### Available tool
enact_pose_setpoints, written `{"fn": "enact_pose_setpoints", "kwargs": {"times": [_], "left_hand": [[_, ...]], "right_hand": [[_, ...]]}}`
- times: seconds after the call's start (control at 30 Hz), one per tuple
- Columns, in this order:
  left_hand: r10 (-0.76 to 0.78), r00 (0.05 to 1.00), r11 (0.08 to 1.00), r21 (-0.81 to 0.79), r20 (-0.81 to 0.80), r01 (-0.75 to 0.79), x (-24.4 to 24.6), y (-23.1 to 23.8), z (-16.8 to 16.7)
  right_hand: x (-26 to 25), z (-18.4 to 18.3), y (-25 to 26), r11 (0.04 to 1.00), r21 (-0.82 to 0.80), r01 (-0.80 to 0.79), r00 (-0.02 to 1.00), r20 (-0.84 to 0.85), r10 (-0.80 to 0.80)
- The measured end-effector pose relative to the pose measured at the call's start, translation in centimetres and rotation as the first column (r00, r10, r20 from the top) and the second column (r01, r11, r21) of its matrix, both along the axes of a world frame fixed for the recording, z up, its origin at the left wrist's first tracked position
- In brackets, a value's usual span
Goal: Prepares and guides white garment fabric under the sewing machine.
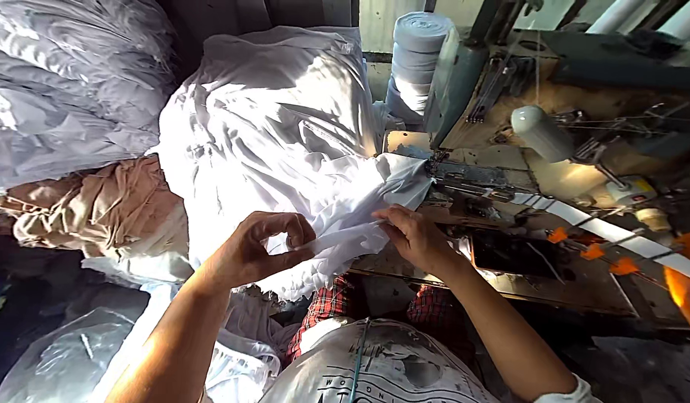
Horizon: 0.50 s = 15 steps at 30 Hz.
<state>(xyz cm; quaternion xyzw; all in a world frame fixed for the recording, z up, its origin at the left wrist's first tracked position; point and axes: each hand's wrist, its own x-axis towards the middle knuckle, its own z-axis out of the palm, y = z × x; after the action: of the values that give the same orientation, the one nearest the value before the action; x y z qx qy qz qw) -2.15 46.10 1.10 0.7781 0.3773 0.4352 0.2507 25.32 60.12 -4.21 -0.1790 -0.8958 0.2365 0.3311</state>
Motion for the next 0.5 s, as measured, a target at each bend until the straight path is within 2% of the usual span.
{"fn": "enact_pose_setpoints", "kwargs": {"times": [0.07,0.17,0.27,0.37,0.43,0.5], "left_hand": [[0.105,0.993,0.988,0.115,-0.049,-0.098,0.2,-1.2,0.0],[0.34,0.936,0.878,0.386,-0.092,-0.281,0.0,-2.7,-0.8],[0.429,0.887,0.805,0.517,-0.172,-0.29,0.1,-3.8,-1.7],[0.337,0.895,0.883,0.427,-0.292,-0.193,1.1,-4.4,-2.3],[0.234,0.889,0.958,0.248,-0.395,-0.142,1.5,-4.5,-2.6],[0.205,0.884,0.978,0.123,-0.419,-0.169,2.0,-3.9,-2.8]], "right_hand": [[0.2,0.4,0.2,0.997,-0.076,-0.03,1.0,0.006,0.031],[0.7,1.0,0.6,0.971,-0.225,-0.08,0.997,0.001,0.082],[0.8,1.6,0.7,0.962,-0.263,-0.078,0.996,0.015,0.085],[0.5,2.0,0.7,0.979,-0.188,-0.076,0.994,0.069,0.09],[0.2,2.0,0.6,0.99,-0.121,-0.078,0.992,0.093,0.089],[0.2,2.2,0.0,0.993,-0.087,-0.074,0.989,0.12,0.084]]}}
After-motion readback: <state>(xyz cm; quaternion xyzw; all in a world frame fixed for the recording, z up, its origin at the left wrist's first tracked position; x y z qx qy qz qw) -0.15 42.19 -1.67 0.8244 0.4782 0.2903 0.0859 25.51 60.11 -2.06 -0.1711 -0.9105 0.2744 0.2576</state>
